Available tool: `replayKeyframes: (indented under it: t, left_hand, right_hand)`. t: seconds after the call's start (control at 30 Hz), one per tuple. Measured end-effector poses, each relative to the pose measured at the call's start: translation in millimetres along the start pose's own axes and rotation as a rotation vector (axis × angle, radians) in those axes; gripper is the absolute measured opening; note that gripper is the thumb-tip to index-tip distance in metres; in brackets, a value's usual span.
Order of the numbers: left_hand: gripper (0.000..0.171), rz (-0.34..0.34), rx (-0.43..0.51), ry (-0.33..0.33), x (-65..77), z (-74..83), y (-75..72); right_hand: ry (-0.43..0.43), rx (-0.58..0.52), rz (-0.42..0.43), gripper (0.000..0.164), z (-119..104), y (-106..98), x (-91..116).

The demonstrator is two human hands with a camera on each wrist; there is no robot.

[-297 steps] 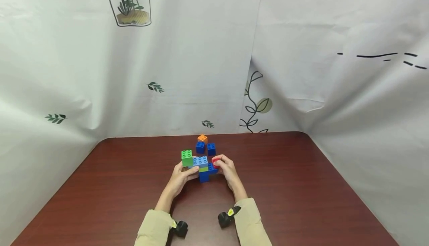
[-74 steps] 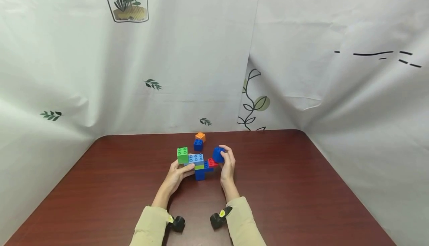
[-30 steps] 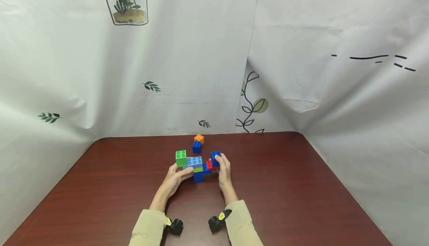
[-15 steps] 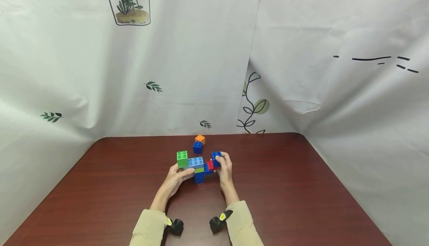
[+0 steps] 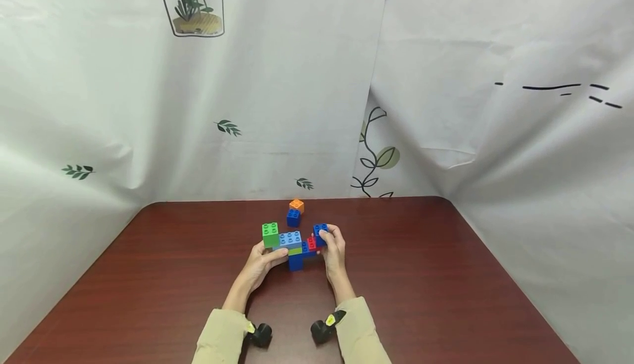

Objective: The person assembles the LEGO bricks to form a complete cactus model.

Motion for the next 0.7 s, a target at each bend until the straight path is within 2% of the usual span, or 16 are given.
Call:
replayKeyframes:
  t: [0.17,0.47,0.7]
  left_hand:
    - [0.049,0.001,0.003,-0.019,-1.1,-0.6,-0.5]
    - [0.051,0.018,0.002,-0.036,-0.7,-0.4,-1.2]
    - [0.049,0.044,0.014,-0.035,-4.0,-2.5,-1.6]
  right_hand:
    - [0.015,-0.005,-0.028,0.014,1.3,-2.1,-0.3]
    - [0.118,-0.130,-0.041,0.015,3.2,-5.0,-1.9]
    - [0.125,-0.155,-0.042,0.016,2.7,-6.4,-2.2]
Point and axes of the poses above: each hand's wrist, its own x-axis away from the middle knuckle, its own y-axis out of the palm, z = x × y, the point moved 3 cm from there along -x, towards the middle knuckle, and after that the axes turned 6 degrees about -y, right-handed, at the moved point
